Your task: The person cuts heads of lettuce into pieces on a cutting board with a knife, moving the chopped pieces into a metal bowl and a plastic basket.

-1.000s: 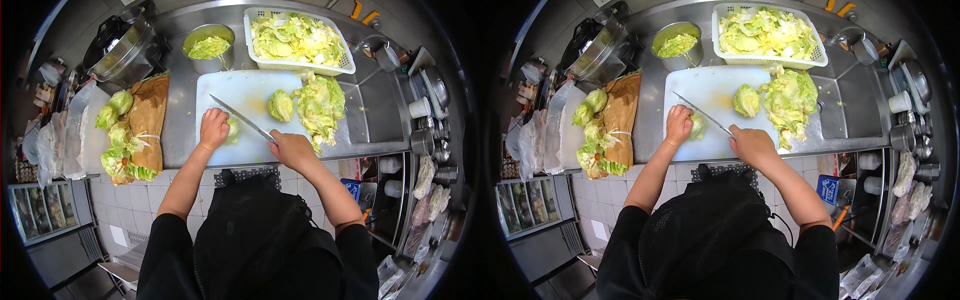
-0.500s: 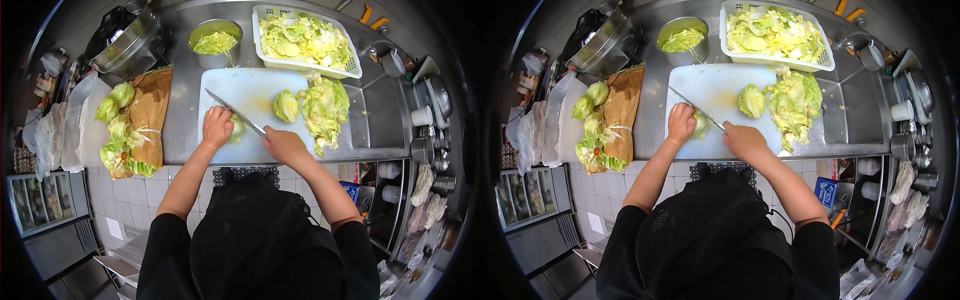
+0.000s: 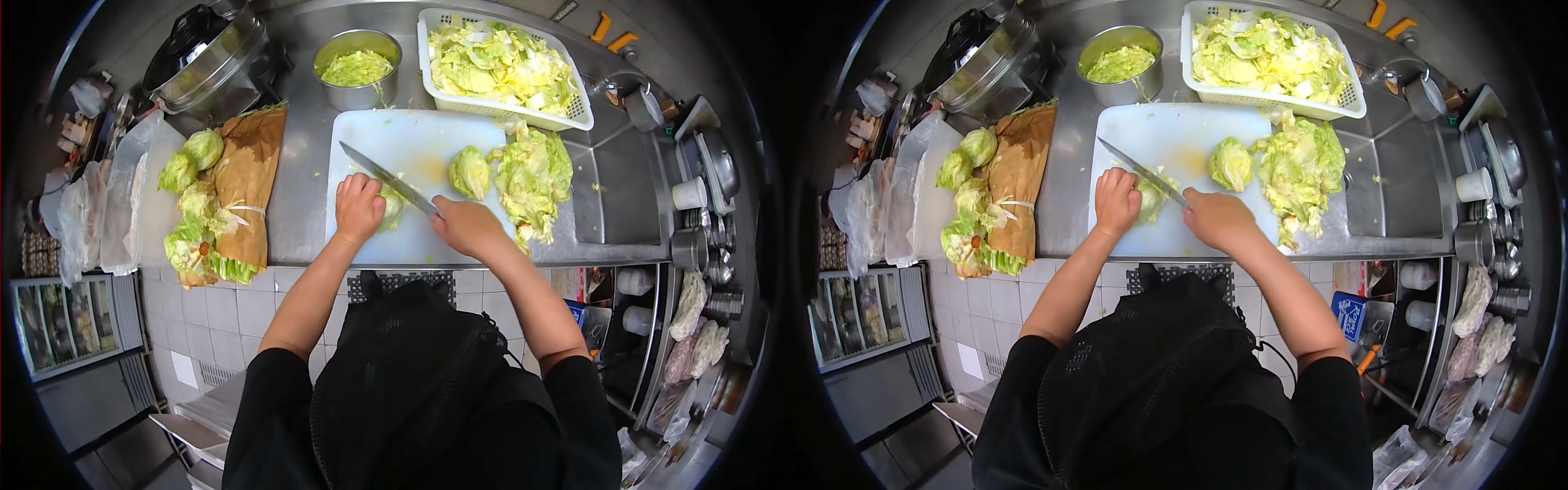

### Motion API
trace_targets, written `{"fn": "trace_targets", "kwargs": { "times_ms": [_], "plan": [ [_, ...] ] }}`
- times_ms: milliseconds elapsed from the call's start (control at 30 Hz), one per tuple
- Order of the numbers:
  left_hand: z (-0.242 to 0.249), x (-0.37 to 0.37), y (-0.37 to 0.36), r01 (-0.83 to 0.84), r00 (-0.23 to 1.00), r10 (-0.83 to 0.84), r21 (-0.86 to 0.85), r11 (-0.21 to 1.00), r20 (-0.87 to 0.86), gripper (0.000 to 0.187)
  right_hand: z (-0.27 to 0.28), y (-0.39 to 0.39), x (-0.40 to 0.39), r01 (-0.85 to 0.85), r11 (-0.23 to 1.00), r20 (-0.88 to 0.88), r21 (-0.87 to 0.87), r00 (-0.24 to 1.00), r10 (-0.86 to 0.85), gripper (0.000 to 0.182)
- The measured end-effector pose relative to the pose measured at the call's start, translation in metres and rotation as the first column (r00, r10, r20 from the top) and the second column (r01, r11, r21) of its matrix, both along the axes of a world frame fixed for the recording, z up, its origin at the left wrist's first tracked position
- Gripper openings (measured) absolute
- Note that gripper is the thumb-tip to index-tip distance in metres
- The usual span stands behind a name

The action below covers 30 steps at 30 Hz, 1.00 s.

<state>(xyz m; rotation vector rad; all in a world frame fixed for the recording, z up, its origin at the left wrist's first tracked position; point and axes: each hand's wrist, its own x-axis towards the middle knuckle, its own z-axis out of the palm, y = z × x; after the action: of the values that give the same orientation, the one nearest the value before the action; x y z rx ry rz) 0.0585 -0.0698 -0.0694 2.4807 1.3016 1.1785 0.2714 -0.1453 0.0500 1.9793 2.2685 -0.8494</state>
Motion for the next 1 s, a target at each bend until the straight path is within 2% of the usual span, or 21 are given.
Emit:
{"fn": "trace_targets", "kwargs": {
  "times_ms": [67,167,367,400,467,533,667,767,900,1000],
  "plan": [
    [-0.002,0.002,-0.004,-0.014,1.0,0.014,0.008,1.0,0.018,0.015,0.014,-0.007,0.003,-0.01,0.999,-0.063,0.045,0.998,0.012,0.025],
    [0.0,0.006,-0.006,-0.052,0.999,0.052,0.001,0.999,0.007,0.013,-0.033,0.0,-0.011,0.023,1.0,0.006,0.002,1.0,-0.023,0.028],
    [0.0,0.008,-0.008,-0.067,0.997,0.066,0.026,0.997,0.039,0.01,0.023,-0.006,0.003,-0.06,0.998,-0.029,0.008,0.998,0.06,0.028],
    [-0.001,0.008,-0.008,-0.076,0.996,0.076,0.015,0.997,0.052,0.01,0.008,-0.005,-0.002,-0.065,0.998,-0.028,0.007,0.997,0.065,0.028],
    [-0.003,0.008,-0.007,-0.078,0.995,0.077,0.011,0.997,0.067,0.01,-0.034,-0.004,-0.014,0.036,0.999,-0.017,-0.037,0.999,-0.036,0.028],
    [-0.005,0.002,-0.006,-0.021,0.988,0.029,-0.058,0.998,0.149,0.012,-0.03,-0.003,-0.015,0.041,0.998,-0.018,-0.046,0.999,-0.042,0.028],
    [-0.004,-0.011,-0.003,0.092,0.985,-0.08,-0.078,0.993,0.15,0.015,-0.038,-0.001,-0.008,0.037,0.999,-0.045,-0.026,0.998,-0.038,0.028],
    [-0.005,-0.008,-0.003,0.087,0.993,-0.086,-0.002,0.996,0.076,0.016,-0.022,0.001,-0.007,0.025,1.0,-0.025,-0.013,0.999,-0.025,0.027],
    [-0.01,-0.005,-0.006,0.038,0.999,-0.038,0.014,0.999,0.006,0.02,0.039,-0.009,0.005,-0.056,0.998,0.008,0.011,0.998,0.056,0.025],
    [-0.009,-0.005,-0.008,0.005,1.0,-0.005,0.01,1.0,-0.028,0.023,0.009,-0.015,-0.001,-0.049,0.998,0.024,0.042,0.999,0.048,0.024]
  ]
}}
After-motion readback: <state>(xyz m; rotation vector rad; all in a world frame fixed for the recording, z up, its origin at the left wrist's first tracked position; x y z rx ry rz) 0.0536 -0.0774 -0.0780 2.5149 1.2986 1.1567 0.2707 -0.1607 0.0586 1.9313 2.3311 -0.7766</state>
